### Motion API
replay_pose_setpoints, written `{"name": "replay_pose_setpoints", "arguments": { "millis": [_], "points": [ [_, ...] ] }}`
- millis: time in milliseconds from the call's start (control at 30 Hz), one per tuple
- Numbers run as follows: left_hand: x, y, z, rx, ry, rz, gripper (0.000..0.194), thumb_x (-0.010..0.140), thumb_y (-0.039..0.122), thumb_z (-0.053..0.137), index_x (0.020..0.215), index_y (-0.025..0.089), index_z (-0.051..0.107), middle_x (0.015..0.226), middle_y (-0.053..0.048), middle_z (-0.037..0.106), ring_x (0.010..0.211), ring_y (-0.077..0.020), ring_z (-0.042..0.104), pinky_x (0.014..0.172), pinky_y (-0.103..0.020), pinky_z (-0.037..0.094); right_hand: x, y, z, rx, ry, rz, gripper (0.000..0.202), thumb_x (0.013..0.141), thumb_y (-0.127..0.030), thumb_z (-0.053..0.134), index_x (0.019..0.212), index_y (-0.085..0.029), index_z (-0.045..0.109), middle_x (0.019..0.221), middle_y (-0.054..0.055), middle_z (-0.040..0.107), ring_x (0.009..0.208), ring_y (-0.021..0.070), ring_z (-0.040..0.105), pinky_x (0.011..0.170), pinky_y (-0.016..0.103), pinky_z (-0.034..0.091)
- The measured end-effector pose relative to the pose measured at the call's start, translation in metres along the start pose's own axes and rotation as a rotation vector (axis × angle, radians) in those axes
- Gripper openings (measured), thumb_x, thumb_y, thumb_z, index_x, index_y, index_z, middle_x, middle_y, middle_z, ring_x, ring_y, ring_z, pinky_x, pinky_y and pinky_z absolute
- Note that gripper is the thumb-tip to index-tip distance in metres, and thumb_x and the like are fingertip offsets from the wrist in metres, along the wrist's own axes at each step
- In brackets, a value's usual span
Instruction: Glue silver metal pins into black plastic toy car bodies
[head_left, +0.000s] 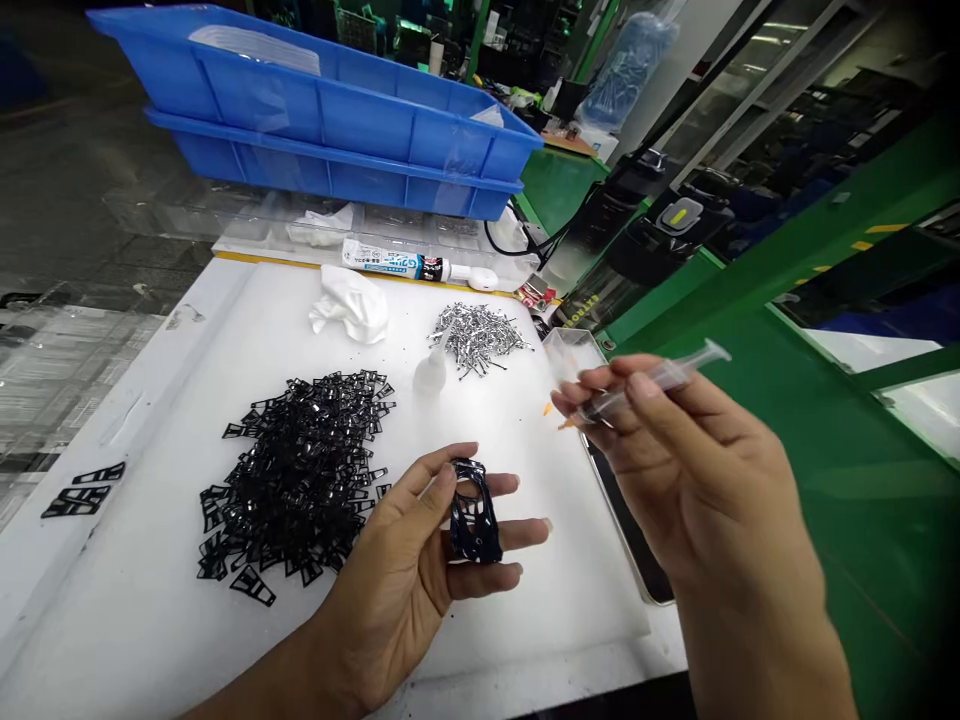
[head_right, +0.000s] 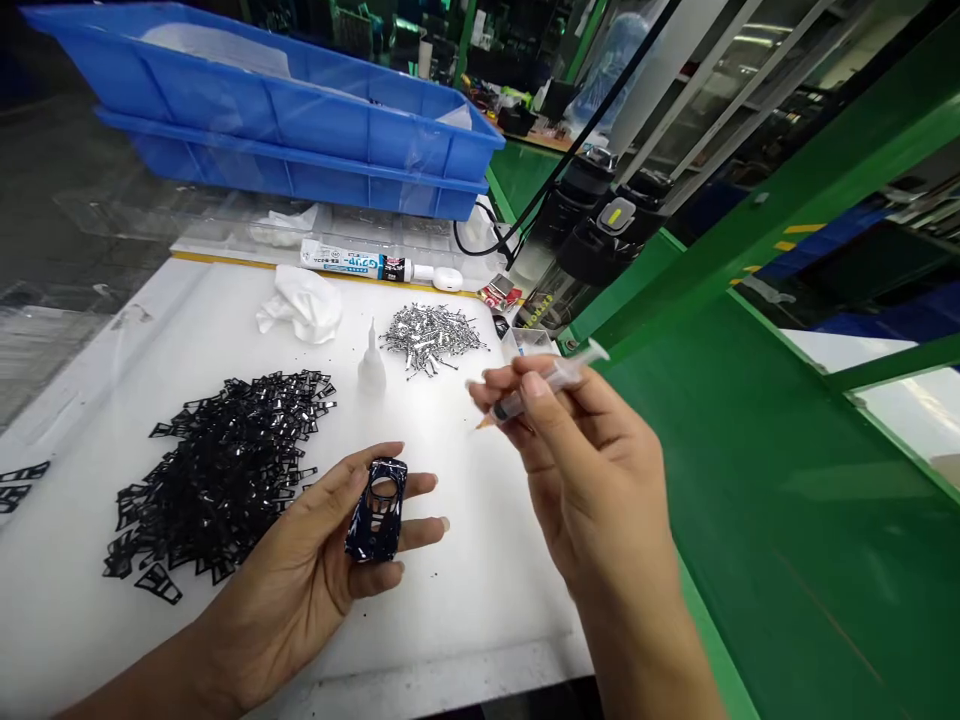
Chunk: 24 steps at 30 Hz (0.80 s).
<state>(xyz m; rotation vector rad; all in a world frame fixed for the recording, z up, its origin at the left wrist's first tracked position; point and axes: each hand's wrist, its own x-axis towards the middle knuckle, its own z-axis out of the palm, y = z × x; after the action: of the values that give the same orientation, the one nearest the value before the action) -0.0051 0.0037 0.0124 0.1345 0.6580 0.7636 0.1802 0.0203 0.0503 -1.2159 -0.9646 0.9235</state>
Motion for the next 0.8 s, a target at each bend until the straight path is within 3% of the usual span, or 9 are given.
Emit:
{"name": "replay_pose_setpoints", "arguments": {
  "millis": [67, 200, 300, 433, 600, 800],
  "points": [
    [0.000, 0.000, 0.000, -0.003, -0.003, 0.007, 0.033, 0.101, 0.023, 0.048, 0.133, 0.016, 0.044, 0.126, -0.021, 0.066, 0.098, -0.0342, 0.074, 0.064, -0.028, 0.063, 0.001, -0.016, 0.012, 0.249, -0.078, 0.111, 0.020, 0.083, -0.029, 0.073, 0.098, -0.016, 0.070, 0.077, 0.000, 0.057, 0.072, 0.0102, 0.059, 0.072, 0.025, 0.056],
    [0.002, -0.003, -0.001, -0.014, -0.045, 0.026, 0.035, 0.101, 0.025, 0.047, 0.135, 0.016, 0.042, 0.123, -0.020, 0.068, 0.101, -0.0357, 0.073, 0.075, -0.035, 0.064, 0.001, -0.024, 0.037, 0.526, -0.314, 0.323, 0.037, 0.082, -0.054, 0.062, 0.072, -0.018, 0.057, 0.054, -0.006, 0.031, 0.047, 0.0073, 0.032, 0.047, 0.022, 0.039],
    [0.003, -0.005, -0.002, -0.042, -0.060, 0.008, 0.034, 0.101, 0.022, 0.047, 0.135, 0.016, 0.042, 0.111, -0.016, 0.072, 0.095, -0.0308, 0.075, 0.080, -0.040, 0.063, -0.001, -0.011, 0.047, 0.562, -0.184, 0.342, 0.033, 0.089, -0.047, 0.044, 0.067, -0.022, 0.046, 0.046, -0.008, 0.020, 0.039, 0.0085, 0.018, 0.039, 0.022, 0.026],
    [0.004, -0.005, -0.003, -0.059, -0.040, -0.003, 0.034, 0.101, 0.018, 0.048, 0.134, 0.018, 0.044, 0.107, -0.014, 0.073, 0.100, -0.0294, 0.073, 0.080, -0.047, 0.063, -0.005, 0.004, 0.050, 0.553, 0.019, 0.350, 0.023, 0.087, -0.039, 0.039, 0.070, -0.024, 0.042, 0.043, -0.008, 0.019, 0.037, 0.0095, 0.012, 0.035, 0.023, 0.023],
    [0.005, -0.007, -0.003, -0.061, 0.009, 0.001, 0.030, 0.099, 0.015, 0.052, 0.129, 0.019, 0.051, 0.101, -0.008, 0.070, 0.085, -0.0176, 0.071, 0.078, -0.049, 0.064, -0.007, 0.008, 0.051, 0.517, 0.071, 0.351, 0.020, 0.086, -0.037, 0.038, 0.071, -0.025, 0.041, 0.042, -0.008, 0.020, 0.036, 0.0098, 0.013, 0.034, 0.023, 0.023],
    [0.004, -0.007, -0.004, -0.008, 0.008, 0.004, 0.028, 0.098, 0.017, 0.054, 0.126, 0.018, 0.056, 0.096, -0.006, 0.070, 0.078, -0.0133, 0.068, 0.076, -0.039, 0.064, -0.008, 0.013, 0.056, 0.491, 0.071, 0.330, 0.023, 0.086, -0.037, 0.037, 0.067, -0.024, 0.038, 0.042, -0.007, 0.019, 0.036, 0.0098, 0.013, 0.034, 0.022, 0.025]
  ]
}}
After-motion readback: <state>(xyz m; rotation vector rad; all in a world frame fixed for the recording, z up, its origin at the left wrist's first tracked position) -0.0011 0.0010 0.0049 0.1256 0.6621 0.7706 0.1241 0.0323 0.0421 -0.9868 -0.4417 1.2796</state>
